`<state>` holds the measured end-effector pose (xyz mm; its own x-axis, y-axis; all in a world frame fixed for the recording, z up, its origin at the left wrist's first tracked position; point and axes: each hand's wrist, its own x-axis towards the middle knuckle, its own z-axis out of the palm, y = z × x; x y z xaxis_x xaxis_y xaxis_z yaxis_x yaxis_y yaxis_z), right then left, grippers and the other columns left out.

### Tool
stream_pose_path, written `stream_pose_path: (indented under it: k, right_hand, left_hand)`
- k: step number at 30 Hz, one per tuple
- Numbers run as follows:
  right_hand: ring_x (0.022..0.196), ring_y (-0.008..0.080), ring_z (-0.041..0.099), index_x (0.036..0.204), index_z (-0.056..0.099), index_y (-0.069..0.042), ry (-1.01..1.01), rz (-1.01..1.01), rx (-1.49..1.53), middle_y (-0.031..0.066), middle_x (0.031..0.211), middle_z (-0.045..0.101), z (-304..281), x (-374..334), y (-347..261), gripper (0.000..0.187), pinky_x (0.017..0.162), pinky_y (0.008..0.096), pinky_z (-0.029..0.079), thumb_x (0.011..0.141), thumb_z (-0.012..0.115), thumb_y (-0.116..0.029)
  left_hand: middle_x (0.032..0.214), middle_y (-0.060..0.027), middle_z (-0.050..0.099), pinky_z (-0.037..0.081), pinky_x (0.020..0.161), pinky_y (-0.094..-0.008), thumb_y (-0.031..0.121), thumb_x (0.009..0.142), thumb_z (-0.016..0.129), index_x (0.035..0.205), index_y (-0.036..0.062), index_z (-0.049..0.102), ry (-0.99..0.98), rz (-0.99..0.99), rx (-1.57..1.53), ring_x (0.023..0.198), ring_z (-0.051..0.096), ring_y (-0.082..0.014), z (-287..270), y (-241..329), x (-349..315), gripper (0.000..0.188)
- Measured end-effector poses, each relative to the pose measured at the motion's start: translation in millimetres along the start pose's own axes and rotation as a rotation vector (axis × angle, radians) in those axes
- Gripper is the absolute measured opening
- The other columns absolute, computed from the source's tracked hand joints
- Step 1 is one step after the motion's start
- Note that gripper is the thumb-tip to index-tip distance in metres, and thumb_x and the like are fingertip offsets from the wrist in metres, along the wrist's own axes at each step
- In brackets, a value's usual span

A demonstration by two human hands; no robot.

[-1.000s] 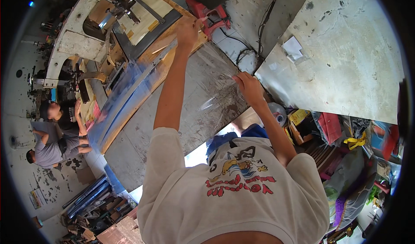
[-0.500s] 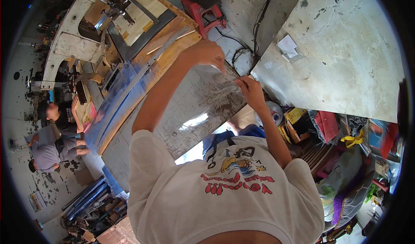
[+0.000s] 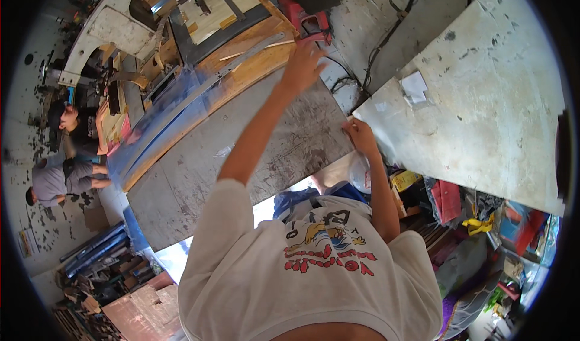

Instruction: The person spreads plastic sheeting on a work table, aligns a metal ruler across it, and cuts the plastic sheeting with a utility knife.

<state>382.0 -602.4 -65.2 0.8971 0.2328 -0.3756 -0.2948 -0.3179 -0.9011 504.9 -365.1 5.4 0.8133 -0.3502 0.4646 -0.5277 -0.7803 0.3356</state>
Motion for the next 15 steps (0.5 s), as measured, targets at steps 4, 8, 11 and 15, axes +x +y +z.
stream_pose_path:
  k: [4, 8, 11, 15]
  right_hand:
    - [0.051, 0.0254, 0.056, 0.075, 0.059, -0.002, 0.175, -0.111, -0.372, 0.0115, 0.059, 0.058, 4.1, 4.1, 28.1, 0.036, 0.052, 0.0376, 0.042, 0.087, 0.061, -0.035]
    - [0.064, 0.0355, 0.061, 0.079, 0.062, -0.005, 0.252, -0.129, -0.493, 0.0137, 0.065, 0.062, 6.2, -2.5, 26.6, 0.037, 0.058, 0.0429, 0.045, 0.088, 0.057, -0.04]
    - [0.065, 0.034, 0.062, 0.08, 0.063, -0.005, 0.264, -0.051, -0.474, 0.0131, 0.067, 0.063, 1.4, -4.1, 24.4, 0.037, 0.059, 0.0417, 0.045, 0.087, 0.057, -0.041]
    - [0.061, 0.0336, 0.061, 0.077, 0.062, -0.004, 0.291, -0.021, -0.514, 0.0118, 0.062, 0.062, 0.6, -3.2, 7.8, 0.038, 0.059, 0.0422, 0.046, 0.088, 0.057, -0.04]
  left_hand:
    - [0.141, -0.0194, 0.034, 0.018, 0.106, -0.0573, 0.047, 0.086, 0.055, 0.133, 0.016, 0.045, -0.19, -0.446, 0.074, 0.134, 0.026, -0.0351, 10.3, 28.7, -110.5, 0.058]
    - [0.149, -0.019, 0.021, 0.007, 0.106, -0.064, 0.057, 0.087, 0.048, 0.14, 0.0205, 0.036, -0.283, -0.74, 0.215, 0.139, 0.014, -0.0369, 16.1, 35.9, -164.4, 0.066]
    - [0.152, -0.0165, 0.014, 0.004, 0.105, -0.066, 0.062, 0.087, 0.041, 0.142, 0.0222, 0.033, -0.241, -0.68, 0.339, 0.14, 0.009, -0.036, 31.7, 33.4, -171.6, 0.069]
    - [0.153, -0.0136, 0.012, 0.003, 0.106, -0.0645, 0.063, 0.088, 0.037, 0.143, 0.0237, 0.03, -0.229, -0.602, 0.329, 0.141, 0.008, -0.0339, 42.6, 23.2, -152.1, 0.069]
